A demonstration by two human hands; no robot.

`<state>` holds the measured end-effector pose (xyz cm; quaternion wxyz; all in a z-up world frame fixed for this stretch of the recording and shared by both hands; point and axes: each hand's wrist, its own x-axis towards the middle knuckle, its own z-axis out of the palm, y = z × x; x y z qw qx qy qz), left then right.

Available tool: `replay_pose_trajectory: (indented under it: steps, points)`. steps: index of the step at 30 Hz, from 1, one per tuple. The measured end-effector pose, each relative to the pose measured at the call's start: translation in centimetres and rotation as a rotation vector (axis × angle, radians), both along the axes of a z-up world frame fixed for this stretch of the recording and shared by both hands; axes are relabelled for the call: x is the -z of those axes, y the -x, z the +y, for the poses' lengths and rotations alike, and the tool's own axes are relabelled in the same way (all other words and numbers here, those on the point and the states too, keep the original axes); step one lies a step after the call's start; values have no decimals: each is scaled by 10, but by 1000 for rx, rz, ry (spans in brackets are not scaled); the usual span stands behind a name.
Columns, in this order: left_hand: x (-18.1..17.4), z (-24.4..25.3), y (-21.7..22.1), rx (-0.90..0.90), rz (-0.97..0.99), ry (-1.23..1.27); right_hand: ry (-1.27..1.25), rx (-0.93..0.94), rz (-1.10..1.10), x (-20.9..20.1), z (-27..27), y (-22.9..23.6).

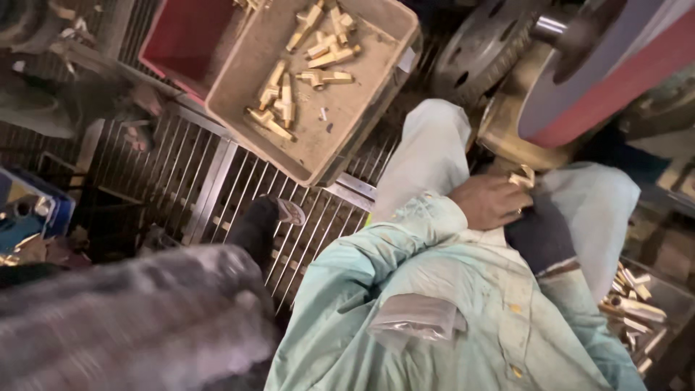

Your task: The person repeatedly picks up small brass-colored metal parts from a bin and presses them against a rotating belt sander to smooth or shape their edges. After each part is processed, it is placed into a separate bin to the right.

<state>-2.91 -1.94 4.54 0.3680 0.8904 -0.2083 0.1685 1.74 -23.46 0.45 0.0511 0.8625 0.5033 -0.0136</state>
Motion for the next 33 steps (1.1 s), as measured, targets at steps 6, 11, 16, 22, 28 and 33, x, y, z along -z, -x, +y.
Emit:
replay_pose_trajectory:
  steps: [6,11,16,22,28,33]
  points:
    - [-13,2,4,117,63,-3,-695,349,1077,66,-24,-16]
    - [-23,8,4,-49,243,314,-607,309,829,47,-11,-13]
    - [-15,56,-6,-503,248,751,-601,283,546,-28,18,12]
    - [-5,127,22,-646,147,198,-1117,1102,1630,-90,55,26]
    - [-12,140,46,-420,225,137,-1104,1002,1463,-126,60,28]
    - [-13,132,37,-501,263,226,-1038,935,1550,-149,59,29]
